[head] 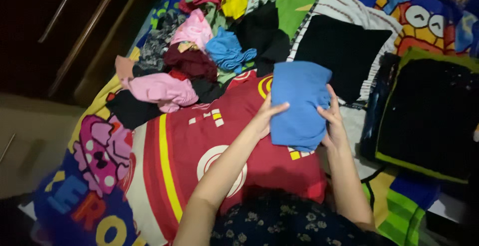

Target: The person folds several garments on a bed, including a black long-sleeved shirt, blue shorts, and a maroon shirt. They smooth and fold each item into a compact rectangle and place them in a neat stack.

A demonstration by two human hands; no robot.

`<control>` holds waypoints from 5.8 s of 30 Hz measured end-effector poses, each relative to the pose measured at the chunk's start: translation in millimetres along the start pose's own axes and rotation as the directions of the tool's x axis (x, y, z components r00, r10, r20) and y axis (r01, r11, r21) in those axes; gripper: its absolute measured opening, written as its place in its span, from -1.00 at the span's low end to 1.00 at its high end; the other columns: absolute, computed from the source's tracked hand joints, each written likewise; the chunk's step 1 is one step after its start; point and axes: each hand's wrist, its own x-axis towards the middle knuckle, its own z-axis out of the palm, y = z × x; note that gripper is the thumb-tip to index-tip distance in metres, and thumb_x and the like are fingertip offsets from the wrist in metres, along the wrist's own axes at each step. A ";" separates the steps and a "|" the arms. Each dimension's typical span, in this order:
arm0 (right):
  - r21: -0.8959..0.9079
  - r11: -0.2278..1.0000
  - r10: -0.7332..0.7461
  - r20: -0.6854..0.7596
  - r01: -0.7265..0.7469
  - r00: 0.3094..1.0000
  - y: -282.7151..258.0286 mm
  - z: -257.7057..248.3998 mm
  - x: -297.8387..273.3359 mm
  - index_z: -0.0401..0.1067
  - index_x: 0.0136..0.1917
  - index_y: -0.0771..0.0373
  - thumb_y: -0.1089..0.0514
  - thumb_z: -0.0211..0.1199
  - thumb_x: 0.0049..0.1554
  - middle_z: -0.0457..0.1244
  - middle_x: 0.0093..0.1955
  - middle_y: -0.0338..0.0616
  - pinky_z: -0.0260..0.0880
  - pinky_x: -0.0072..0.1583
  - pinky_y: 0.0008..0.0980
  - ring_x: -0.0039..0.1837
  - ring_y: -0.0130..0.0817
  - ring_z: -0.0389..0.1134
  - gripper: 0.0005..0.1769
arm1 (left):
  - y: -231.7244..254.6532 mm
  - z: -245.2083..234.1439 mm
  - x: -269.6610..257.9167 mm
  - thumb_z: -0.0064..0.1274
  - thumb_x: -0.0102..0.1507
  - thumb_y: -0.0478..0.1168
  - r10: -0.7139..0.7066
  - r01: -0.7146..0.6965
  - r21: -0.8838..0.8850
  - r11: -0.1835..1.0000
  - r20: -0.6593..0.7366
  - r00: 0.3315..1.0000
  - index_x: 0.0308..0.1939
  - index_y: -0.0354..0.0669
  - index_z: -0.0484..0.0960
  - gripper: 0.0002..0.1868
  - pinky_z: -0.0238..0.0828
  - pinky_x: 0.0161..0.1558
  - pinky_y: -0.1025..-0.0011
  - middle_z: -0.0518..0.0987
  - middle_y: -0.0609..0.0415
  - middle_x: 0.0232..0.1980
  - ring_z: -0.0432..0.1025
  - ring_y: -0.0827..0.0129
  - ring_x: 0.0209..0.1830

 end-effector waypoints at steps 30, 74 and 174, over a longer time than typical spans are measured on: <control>-0.885 -0.446 -0.501 0.124 -0.133 0.857 -3.8 -122.7 235.3 0.18 0.64 0.01 -0.15 0.13 0.33 -0.03 0.67 0.13 -0.25 0.55 0.31 0.68 0.16 -0.14 -0.33 | -49.9 17.6 188.3 0.13 0.12 0.39 0.023 -0.224 0.754 -0.618 0.302 0.953 0.59 0.31 0.07 0.03 -0.39 0.52 -0.33 -0.06 0.08 0.68 -0.22 0.15 0.69; -0.523 -0.401 0.101 0.791 0.752 0.604 207.9 150.9 191.6 0.38 0.40 0.14 0.06 0.32 0.09 0.16 0.51 0.12 0.12 0.41 0.03 0.51 0.02 0.17 -0.39 | 98.4 -210.8 -41.8 0.23 0.23 -0.17 0.903 0.348 0.937 -0.034 -0.120 0.412 -0.06 -0.18 0.65 -0.74 0.09 0.45 -0.02 0.52 -0.13 0.17 0.35 0.00 0.31; -0.329 0.150 0.072 0.944 0.932 0.322 -20.7 251.4 -6.7 0.32 -0.29 0.29 0.10 0.50 -0.01 0.05 0.59 0.15 0.03 0.54 0.11 0.63 0.22 -0.02 -0.64 | 202.1 -13.7 -277.0 0.21 0.08 -0.26 0.756 -0.116 0.930 -0.348 0.352 0.552 -0.08 -0.15 0.67 -0.69 0.28 0.26 0.14 0.56 -0.13 0.26 0.45 -0.03 0.22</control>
